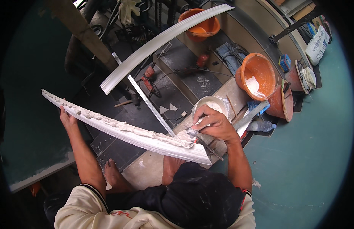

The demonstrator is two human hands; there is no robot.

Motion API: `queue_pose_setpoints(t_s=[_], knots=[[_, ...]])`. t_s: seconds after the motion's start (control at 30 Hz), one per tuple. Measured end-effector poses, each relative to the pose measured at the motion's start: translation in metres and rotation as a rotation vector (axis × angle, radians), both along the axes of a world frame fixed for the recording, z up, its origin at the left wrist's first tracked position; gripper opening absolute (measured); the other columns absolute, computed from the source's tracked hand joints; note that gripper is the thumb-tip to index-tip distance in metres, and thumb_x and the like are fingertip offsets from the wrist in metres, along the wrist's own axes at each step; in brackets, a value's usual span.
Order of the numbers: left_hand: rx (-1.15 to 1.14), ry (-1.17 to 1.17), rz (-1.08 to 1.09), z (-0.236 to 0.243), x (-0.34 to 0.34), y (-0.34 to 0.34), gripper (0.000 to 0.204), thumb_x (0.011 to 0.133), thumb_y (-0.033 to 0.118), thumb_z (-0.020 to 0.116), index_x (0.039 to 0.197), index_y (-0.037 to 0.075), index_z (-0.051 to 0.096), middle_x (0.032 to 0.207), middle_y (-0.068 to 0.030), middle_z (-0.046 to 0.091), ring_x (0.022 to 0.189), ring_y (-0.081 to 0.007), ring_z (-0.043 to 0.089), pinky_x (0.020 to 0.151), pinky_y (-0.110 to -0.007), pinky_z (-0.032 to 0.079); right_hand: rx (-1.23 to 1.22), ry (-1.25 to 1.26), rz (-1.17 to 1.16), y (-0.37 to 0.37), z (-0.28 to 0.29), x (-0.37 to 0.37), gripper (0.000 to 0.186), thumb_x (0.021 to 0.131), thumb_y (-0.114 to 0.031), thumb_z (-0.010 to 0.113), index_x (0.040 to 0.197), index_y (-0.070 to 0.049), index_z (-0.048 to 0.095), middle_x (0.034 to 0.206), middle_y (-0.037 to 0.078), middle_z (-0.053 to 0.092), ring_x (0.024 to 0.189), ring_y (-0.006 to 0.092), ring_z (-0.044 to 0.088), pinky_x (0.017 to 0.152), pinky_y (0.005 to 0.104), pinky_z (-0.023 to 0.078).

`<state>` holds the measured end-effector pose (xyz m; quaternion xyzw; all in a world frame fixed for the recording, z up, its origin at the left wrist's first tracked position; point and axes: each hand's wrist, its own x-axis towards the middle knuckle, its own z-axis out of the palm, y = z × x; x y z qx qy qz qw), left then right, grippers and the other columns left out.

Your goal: The person applies white plaster to a long, curved decorative molding using a trowel. They scoop plaster from a bowl and spread it along the molding's surface, working on a spiral staircase.

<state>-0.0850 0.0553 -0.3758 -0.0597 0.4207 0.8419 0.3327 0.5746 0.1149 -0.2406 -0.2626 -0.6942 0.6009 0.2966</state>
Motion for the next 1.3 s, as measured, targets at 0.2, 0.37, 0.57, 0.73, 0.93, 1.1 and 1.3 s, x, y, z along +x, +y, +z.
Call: queue_pose_setpoints(t_s=[0.2, 0.37, 0.57, 0.73, 0.93, 1.1, 1.3], knots=[[0.033, 0.004, -0.003, -0.002, -0.008, -0.008, 0.046, 0.112, 0.031, 0.044, 0.146, 0.003, 0.056, 0.140, -0.0140, 0.062, 0.127, -0.0289, 0.059, 0.113, -0.052, 0.044, 0.137, -0.165, -0.060, 0.005, 0.014, 0.025, 0.023, 0.074, 0.009, 0.083, 0.089, -0.008, 0.080, 0.099, 0.003, 0.066, 0.101, 0.0196, 0.062, 0.093, 0.0326, 0.045], [0.018, 0.018, 0.006, 0.009, 0.007, -0.004, 0.046, 0.112, 0.033, 0.043, 0.147, 0.004, 0.055, 0.140, -0.0130, 0.062, 0.127, -0.0285, 0.058, 0.113, -0.052, 0.044, 0.136, -0.151, -0.255, 0.011, 0.018, 0.014, 0.025, 0.074, 0.008, 0.081, 0.093, -0.008, 0.080, 0.100, 0.002, 0.066, 0.101, 0.0187, 0.060, 0.090, 0.0324, 0.045], [0.031, 0.033, 0.007, 0.010, 0.008, -0.003, 0.047, 0.113, 0.034, 0.043, 0.147, 0.005, 0.056, 0.139, -0.0113, 0.062, 0.126, -0.0269, 0.058, 0.113, -0.051, 0.043, 0.463, -0.313, -0.002, 0.023, 0.038, -0.052, 0.026, 0.075, -0.003, 0.084, 0.096, -0.017, 0.082, 0.100, -0.004, 0.065, 0.101, 0.0167, 0.059, 0.100, 0.0377, 0.032], [0.026, 0.030, 0.019, 0.010, 0.000, -0.008, 0.047, 0.112, 0.034, 0.043, 0.148, 0.006, 0.055, 0.137, -0.0110, 0.063, 0.125, -0.0262, 0.059, 0.113, -0.050, 0.044, 0.542, -0.476, -0.061, 0.024, 0.040, -0.011, 0.025, 0.074, -0.004, 0.084, 0.094, -0.019, 0.082, 0.097, -0.004, 0.065, 0.100, 0.0173, 0.059, 0.100, 0.0382, 0.031], [0.027, 0.000, 0.011, -0.006, -0.023, -0.019, 0.047, 0.112, 0.035, 0.045, 0.148, 0.008, 0.056, 0.140, -0.0103, 0.063, 0.127, -0.0256, 0.057, 0.114, -0.052, 0.041, 0.421, -0.385, -0.201, 0.002, 0.043, 0.022, 0.022, 0.073, -0.003, 0.083, 0.092, -0.014, 0.081, 0.096, -0.002, 0.067, 0.098, 0.0193, 0.061, 0.097, 0.0371, 0.037], [-0.018, -0.022, 0.007, -0.018, -0.025, -0.012, 0.046, 0.112, 0.033, 0.046, 0.150, 0.009, 0.055, 0.142, -0.0105, 0.062, 0.130, -0.0261, 0.056, 0.115, -0.053, 0.041, 0.536, -0.902, -0.396, 0.001, 0.026, 0.077, 0.022, 0.077, -0.003, 0.081, 0.097, -0.012, 0.079, 0.095, 0.001, 0.067, 0.102, 0.0198, 0.061, 0.098, 0.0419, 0.036], [0.228, 0.135, -0.273, -0.059, -0.114, -0.070, 0.046, 0.108, 0.030, 0.055, 0.150, 0.009, 0.054, 0.131, -0.0093, 0.069, 0.112, -0.0234, 0.067, 0.100, -0.046, 0.054, 0.494, -1.377, -0.319, 0.000, -0.037, 0.075, 0.016, 0.089, -0.020, 0.068, 0.093, -0.008, 0.078, 0.090, 0.017, 0.072, 0.089, 0.0373, 0.071, 0.081, 0.0500, 0.054]])
